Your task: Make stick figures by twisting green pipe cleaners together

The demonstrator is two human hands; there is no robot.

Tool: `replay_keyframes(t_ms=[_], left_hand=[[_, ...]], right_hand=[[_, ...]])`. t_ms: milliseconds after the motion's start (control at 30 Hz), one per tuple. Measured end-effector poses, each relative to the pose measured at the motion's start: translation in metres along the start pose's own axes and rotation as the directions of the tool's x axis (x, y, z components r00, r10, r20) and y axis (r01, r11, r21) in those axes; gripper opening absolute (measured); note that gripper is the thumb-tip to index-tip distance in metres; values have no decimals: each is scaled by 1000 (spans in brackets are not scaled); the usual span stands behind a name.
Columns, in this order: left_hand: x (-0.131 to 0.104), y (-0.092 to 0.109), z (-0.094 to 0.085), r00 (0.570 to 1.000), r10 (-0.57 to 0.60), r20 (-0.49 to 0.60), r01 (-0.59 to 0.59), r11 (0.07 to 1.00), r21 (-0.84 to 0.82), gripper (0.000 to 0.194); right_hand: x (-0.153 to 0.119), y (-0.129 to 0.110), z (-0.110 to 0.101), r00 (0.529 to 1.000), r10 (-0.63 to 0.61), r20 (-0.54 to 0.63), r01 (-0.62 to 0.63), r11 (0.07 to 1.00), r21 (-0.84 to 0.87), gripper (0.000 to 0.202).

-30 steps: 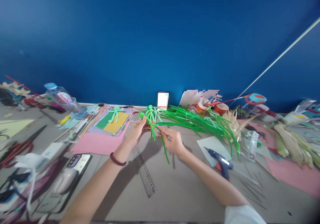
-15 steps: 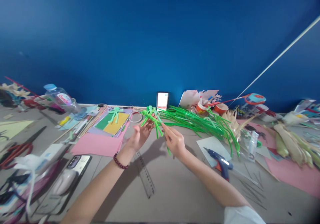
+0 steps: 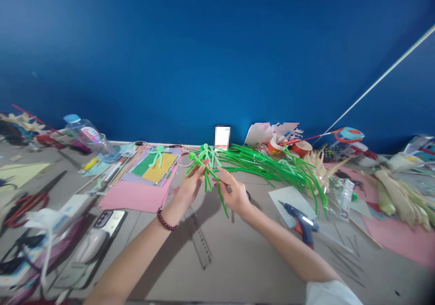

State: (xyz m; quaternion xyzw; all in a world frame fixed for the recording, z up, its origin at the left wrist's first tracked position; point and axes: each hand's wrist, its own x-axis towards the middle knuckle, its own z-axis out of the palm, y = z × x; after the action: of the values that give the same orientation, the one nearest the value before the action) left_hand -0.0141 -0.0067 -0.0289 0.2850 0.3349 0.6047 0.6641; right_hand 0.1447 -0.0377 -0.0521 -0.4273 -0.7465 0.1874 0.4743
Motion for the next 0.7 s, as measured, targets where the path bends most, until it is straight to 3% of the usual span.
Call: replay_keyframes(t_ms=[200,367,533,700], left_hand=[[5,8,-2,998,23,52,-30,989,145,27],[6,6,-1,991,63,115,-80,985,152,35],[5,-2,-3,991,78,110,-96,982,165,34],[4,-4,-7,994,41,106,-61,981,186,29]], right_hand=[[7,-7,-2,958,245,147,-283,888,362,43],[13,-3,2,881,392,265,-465,618,633,46],[16,7,4,719,566,403,-613,246,751,29],[16,12,1,560,611,559,-701,-9,713,11]])
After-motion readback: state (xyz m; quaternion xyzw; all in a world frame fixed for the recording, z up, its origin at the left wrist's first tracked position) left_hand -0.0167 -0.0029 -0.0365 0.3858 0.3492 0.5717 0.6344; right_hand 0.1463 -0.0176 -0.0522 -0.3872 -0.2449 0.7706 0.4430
